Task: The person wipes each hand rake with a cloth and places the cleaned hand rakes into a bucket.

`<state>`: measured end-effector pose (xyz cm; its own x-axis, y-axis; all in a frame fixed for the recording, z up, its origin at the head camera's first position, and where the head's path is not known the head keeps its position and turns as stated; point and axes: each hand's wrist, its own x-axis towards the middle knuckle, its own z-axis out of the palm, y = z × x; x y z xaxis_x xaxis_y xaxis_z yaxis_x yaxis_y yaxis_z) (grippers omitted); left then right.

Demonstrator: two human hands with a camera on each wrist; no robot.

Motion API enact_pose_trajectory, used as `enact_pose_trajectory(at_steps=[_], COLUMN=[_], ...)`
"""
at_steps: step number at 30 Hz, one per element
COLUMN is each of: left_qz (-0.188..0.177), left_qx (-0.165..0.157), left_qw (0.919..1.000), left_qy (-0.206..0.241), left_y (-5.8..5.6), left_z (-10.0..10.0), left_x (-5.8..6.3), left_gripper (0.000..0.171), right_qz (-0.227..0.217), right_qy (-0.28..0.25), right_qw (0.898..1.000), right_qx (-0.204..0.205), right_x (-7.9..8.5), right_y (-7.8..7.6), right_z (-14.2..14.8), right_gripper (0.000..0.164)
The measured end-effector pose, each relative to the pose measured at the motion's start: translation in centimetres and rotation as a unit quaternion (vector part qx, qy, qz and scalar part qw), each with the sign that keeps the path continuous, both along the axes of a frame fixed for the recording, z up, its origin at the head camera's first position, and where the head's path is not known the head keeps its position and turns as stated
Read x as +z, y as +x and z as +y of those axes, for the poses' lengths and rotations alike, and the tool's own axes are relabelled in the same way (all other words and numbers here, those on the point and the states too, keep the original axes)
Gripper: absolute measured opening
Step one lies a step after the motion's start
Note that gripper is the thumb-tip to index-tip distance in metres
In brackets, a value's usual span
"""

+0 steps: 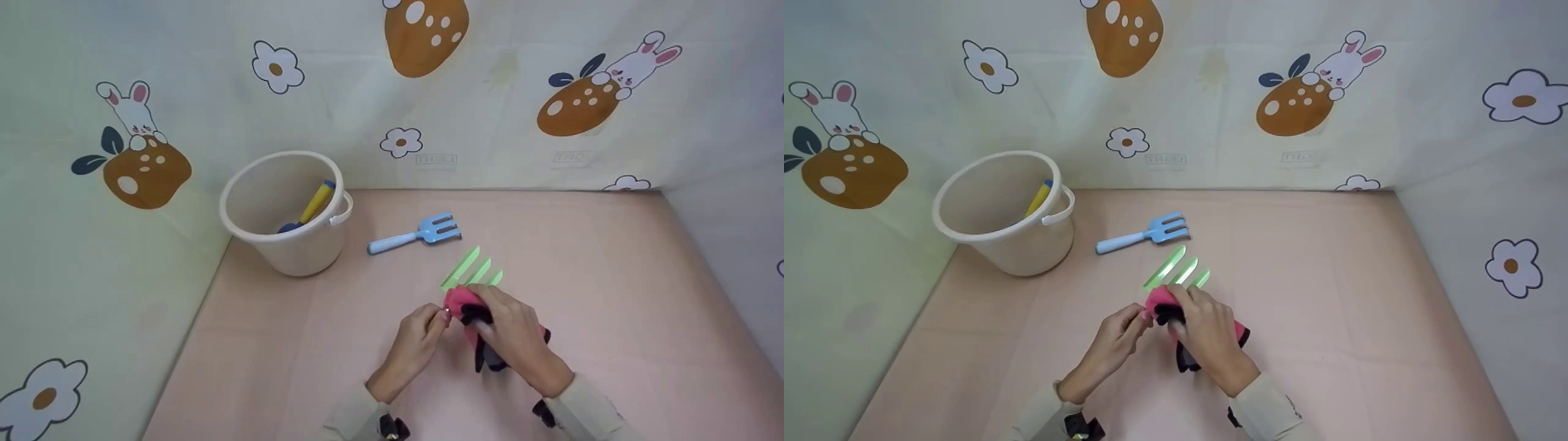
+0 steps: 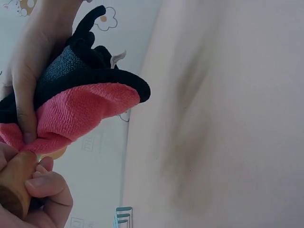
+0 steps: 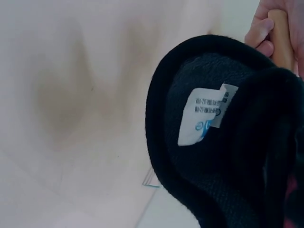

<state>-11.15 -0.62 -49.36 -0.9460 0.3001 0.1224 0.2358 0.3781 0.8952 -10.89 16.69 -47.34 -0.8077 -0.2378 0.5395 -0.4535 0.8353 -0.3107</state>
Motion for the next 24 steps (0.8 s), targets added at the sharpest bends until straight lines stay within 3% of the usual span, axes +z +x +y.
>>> enact_pose_trajectory(at_steps=[16, 24], left_qz=[0.009, 0.019], left_qx=[0.008, 0.012], left_qw=[0.9997, 0.9987], left_qy=[-0.02, -0.046], left_y=[-0.2, -0.3], left_z=[0.2, 0.4], left_x=[-0.2, -0.1], left_gripper=[0.025, 0.028], right_qz=[-0.031, -0.085], right_qy=[0.0, -0.04], right_qw=[0.997, 0.992], right_qx=[-0.068, -0.087], right_x=[0.7, 1.0], right_y=[-0.6, -1.3], right_z=[-0.5, 0.3], right_gripper=[0.042, 0.039])
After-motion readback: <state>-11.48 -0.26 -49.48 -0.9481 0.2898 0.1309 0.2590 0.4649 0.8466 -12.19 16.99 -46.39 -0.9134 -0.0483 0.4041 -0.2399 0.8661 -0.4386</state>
